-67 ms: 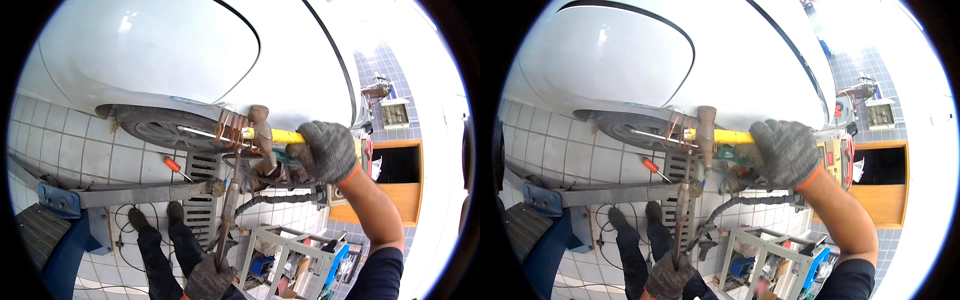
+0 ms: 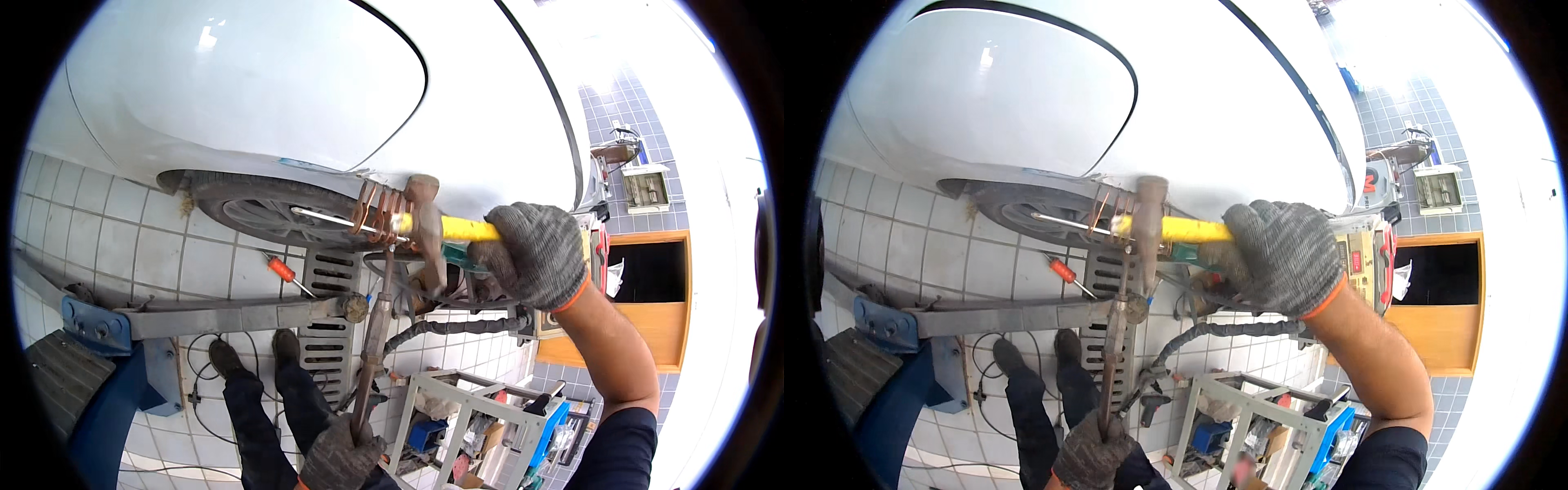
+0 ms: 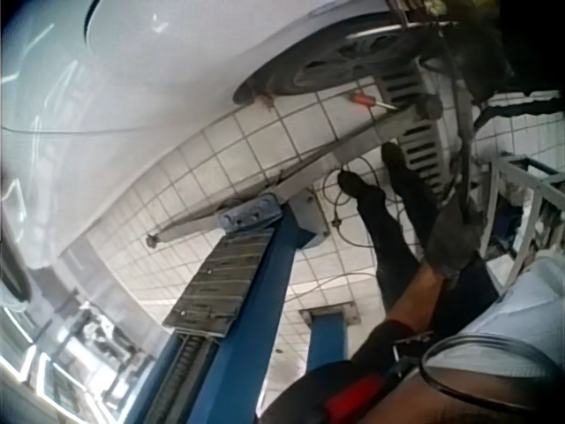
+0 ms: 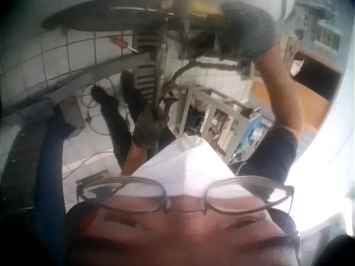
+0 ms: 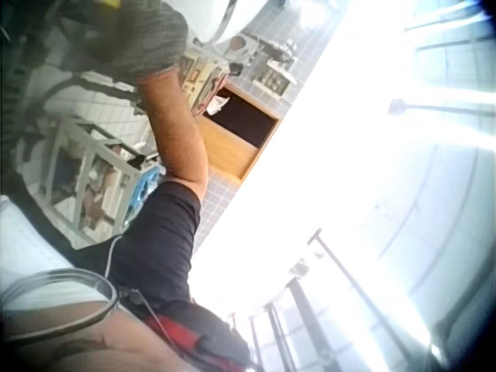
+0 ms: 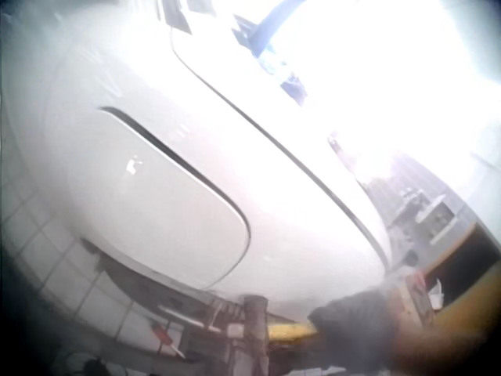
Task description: The person uses a heat gun and a metal pulling tool to pull out a dent on the car's rear bumper. They then use a hammer to tap the area and a grinder to smooth the surface, removing paint and filler material.
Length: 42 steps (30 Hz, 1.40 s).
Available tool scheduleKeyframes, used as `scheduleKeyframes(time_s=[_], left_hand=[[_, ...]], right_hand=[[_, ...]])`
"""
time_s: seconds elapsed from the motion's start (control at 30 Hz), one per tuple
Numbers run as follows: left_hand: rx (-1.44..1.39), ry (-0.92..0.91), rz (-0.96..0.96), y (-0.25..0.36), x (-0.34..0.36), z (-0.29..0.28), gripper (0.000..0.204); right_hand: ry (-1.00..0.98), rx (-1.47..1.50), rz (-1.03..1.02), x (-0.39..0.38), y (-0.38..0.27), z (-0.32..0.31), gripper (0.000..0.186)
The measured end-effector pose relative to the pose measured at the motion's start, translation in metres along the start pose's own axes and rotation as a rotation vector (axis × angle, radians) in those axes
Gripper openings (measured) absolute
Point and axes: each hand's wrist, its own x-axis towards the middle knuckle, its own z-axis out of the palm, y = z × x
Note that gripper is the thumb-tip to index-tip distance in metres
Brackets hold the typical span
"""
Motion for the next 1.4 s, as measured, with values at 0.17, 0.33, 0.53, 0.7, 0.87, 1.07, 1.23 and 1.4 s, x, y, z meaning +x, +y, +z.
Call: scheduleKeyframes(time_s=[0.17,0.33,0.53,0.7,0.87,1.07,1.23,1.4], left_hand=[[-0.030,-0.091,-0.094,0.000,-0.003,-0.005,0.031],[0.046,-0.105,-0.053,-0.003,-0.002,-0.005,0.041],[0.115,-0.074,0.002,-0.010,-0.002,-0.003,0.046],[0.180,-0.051,-0.061,-0.008,-0.001,-0.003,0.041],[0.246,-0.081,-0.218,0.004,0.001,-0.011,0.034],[0.417,-0.029,0.250,-0.028,0.001,-0.005,0.032],[-0.049,-0.143,-0.177,-0.031,0.008,-0.006,0.037],[0.077,-0.130,0.099,-0.039,0.018,-0.006,0.029]], right_hand=[[0.009,-0.066,-0.003,0.008,-0.003,0.000,0.051],[-0.025,-0.001,-0.067,0.011,-0.013,-0.011,0.046],[-0.002,0.009,-0.080,0.011,-0.013,-0.014,0.041],[0.056,0.016,-0.033,0.015,-0.009,0.001,0.038],[0.033,0.026,0.049,0.004,0.009,0.010,0.039],[0.173,0.080,-0.008,-0.009,0.018,0.019,0.034],[0.238,0.250,-0.022,-0.008,0.007,0.015,0.028],[0.344,0.155,0.047,-0.001,0.011,0.018,0.027]])
